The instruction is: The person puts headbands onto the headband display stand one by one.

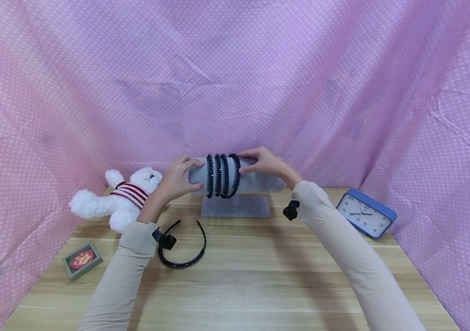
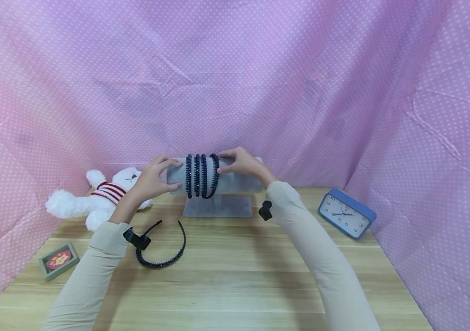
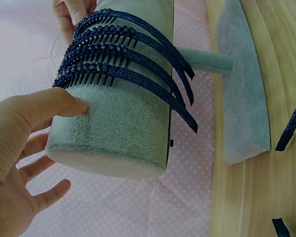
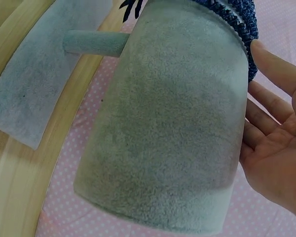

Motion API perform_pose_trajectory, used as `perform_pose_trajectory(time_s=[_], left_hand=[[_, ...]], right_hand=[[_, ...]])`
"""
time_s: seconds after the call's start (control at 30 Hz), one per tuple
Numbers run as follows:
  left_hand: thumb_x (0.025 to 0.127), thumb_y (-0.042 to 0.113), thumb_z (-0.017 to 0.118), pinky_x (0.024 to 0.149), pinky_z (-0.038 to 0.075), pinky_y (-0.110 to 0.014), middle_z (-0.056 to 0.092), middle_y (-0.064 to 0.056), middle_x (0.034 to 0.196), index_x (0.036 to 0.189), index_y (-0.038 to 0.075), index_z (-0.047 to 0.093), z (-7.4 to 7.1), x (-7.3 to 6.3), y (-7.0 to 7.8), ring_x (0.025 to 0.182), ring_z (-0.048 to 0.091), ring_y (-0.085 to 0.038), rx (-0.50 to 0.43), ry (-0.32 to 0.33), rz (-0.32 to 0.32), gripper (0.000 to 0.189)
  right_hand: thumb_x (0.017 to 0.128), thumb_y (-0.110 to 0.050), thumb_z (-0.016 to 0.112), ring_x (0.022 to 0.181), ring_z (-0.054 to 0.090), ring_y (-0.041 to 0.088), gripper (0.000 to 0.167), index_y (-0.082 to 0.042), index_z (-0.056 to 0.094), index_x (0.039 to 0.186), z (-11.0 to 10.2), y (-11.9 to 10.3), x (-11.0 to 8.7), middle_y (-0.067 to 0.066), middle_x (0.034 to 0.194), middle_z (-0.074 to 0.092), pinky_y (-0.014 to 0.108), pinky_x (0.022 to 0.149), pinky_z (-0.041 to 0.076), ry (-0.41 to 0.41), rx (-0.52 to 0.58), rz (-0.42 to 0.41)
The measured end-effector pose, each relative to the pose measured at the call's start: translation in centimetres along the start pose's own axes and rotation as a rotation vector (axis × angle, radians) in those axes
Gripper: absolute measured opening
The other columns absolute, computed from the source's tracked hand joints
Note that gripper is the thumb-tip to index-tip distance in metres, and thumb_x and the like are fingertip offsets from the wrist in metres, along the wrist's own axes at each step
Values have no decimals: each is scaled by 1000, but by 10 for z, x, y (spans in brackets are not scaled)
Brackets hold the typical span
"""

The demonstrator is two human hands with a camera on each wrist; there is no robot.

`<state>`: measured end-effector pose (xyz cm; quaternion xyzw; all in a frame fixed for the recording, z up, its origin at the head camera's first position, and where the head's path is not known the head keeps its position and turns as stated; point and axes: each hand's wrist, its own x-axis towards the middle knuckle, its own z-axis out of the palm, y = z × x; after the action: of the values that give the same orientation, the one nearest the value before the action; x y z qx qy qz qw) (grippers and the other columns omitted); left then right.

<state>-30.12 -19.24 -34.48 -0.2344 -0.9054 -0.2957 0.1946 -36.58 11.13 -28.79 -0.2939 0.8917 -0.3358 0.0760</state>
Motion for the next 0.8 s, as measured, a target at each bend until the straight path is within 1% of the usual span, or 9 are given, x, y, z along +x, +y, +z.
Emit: perform_pose_trajectory(time_s=[0.17,0.33,0.57,0.8], left_hand=[[80,14,85,96,48,-53,59,-14,126,132,7,65,0,0,0,121,51,-34,4,-6,-5,56],[81,14,85,97,49,-54,59,-15,126,132,6,66,0,0,1,121,51,-35,2,0,2,55],[80,13,85,98,48,-55,59,-16,126,132,5,65,-1,0,0,121,51,-36,3,2,13,56],[81,13,85,98,49,-54,59,-15,127,133,6,65,-1,1,-1,120,51,-35,-1,-7,5,56]], right_hand=[[89,-25,80,141,50,29,60,-12,59,144,5,-3,-1,10,149,57,46,121,36,14,-27,-49],[87,-21,82,140,51,30,63,-10,59,144,12,-5,-3,11,148,58,46,120,38,43,-40,-101],[85,-21,83,142,50,30,64,-10,59,143,21,-2,-6,12,148,58,44,121,37,99,-31,-128],[86,-21,83,144,47,29,62,-12,59,143,31,1,-10,11,150,56,43,123,34,144,-29,-134]])
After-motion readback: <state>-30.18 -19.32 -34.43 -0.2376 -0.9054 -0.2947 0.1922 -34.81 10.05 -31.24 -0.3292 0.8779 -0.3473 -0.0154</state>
